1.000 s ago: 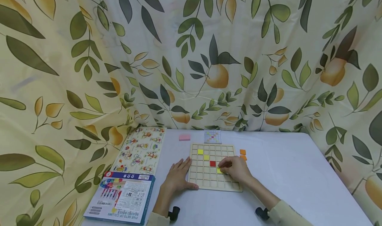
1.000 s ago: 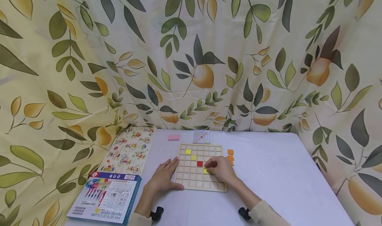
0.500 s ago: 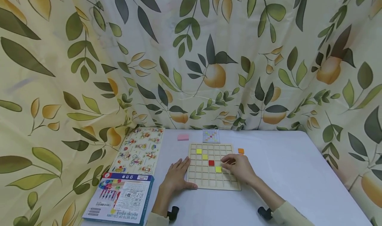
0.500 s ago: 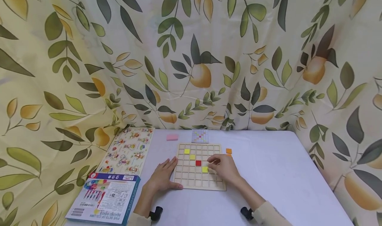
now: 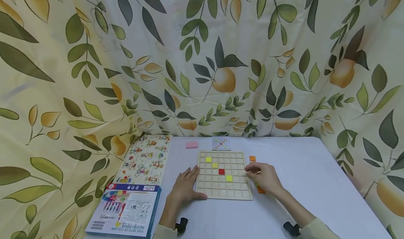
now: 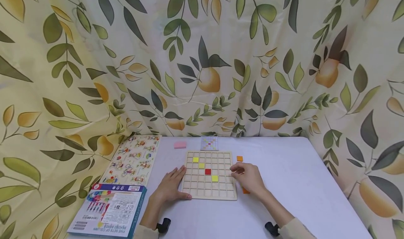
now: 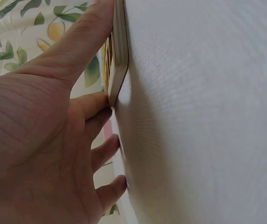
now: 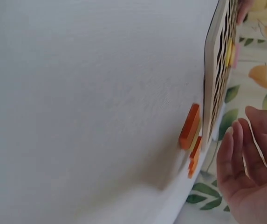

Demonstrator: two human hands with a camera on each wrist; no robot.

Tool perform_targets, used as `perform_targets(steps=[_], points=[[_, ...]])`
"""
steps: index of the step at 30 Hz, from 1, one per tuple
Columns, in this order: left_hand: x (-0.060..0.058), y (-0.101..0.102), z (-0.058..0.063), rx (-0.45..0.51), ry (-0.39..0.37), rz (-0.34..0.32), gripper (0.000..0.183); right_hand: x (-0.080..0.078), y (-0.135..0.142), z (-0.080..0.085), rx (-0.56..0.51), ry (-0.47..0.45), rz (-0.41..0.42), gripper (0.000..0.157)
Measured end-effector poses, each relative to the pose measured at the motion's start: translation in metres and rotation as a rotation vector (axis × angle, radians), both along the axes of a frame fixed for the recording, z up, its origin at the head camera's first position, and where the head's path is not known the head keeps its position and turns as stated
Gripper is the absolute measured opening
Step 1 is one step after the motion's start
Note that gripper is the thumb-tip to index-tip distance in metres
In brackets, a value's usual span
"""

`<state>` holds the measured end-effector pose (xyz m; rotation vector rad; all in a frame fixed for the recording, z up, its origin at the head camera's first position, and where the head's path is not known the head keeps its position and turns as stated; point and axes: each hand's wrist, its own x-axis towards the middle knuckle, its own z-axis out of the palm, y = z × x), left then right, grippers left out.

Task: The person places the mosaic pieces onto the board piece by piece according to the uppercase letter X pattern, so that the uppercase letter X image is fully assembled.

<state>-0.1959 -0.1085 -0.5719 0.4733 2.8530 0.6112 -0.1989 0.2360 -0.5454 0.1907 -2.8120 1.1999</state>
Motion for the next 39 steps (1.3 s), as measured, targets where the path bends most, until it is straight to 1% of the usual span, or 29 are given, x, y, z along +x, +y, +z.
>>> perform_targets(steps=[4,7,12,14,17,21,27,36,39], points=[[0.0,0.0,0.001,0.009,-0.003,0.002,0.119,0.003,0.009,0.0,0.024,-0.015,-0.011,0.016],[0.0,0.0,0.001,0.012,-0.002,0.003,0.118,0.005,0.014,-0.001,0.047,-0.047,-0.013,0.017],[0.001,0.0,0.001,0.013,-0.001,0.002,0.119,0.011,0.021,-0.005,0.08,-0.121,-0.027,0.026],[0.001,0.0,0.001,0.011,-0.004,0.002,0.119,0.012,0.023,-0.007,0.105,-0.132,-0.028,0.028],[0.001,-0.001,0.001,0.01,-0.005,0.004,0.119,0.014,0.026,-0.009,0.152,-0.124,-0.029,0.028],[-0.001,-0.001,0.001,0.001,-0.003,0.001,0.119,0.013,0.027,-0.009,0.172,-0.101,-0.039,0.028],[-0.001,0.0,0.0,0.019,-0.003,-0.004,0.119,0.013,0.029,-0.008,0.144,-0.126,-0.054,0.031],[-0.002,-0.001,-0.001,0.015,0.006,-0.009,0.119,0.005,0.032,-0.006,0.096,-0.136,-0.051,0.025],[-0.003,-0.001,-0.006,0.007,0.021,-0.007,0.121,0.003,0.032,-0.003,0.076,-0.129,-0.04,0.024]])
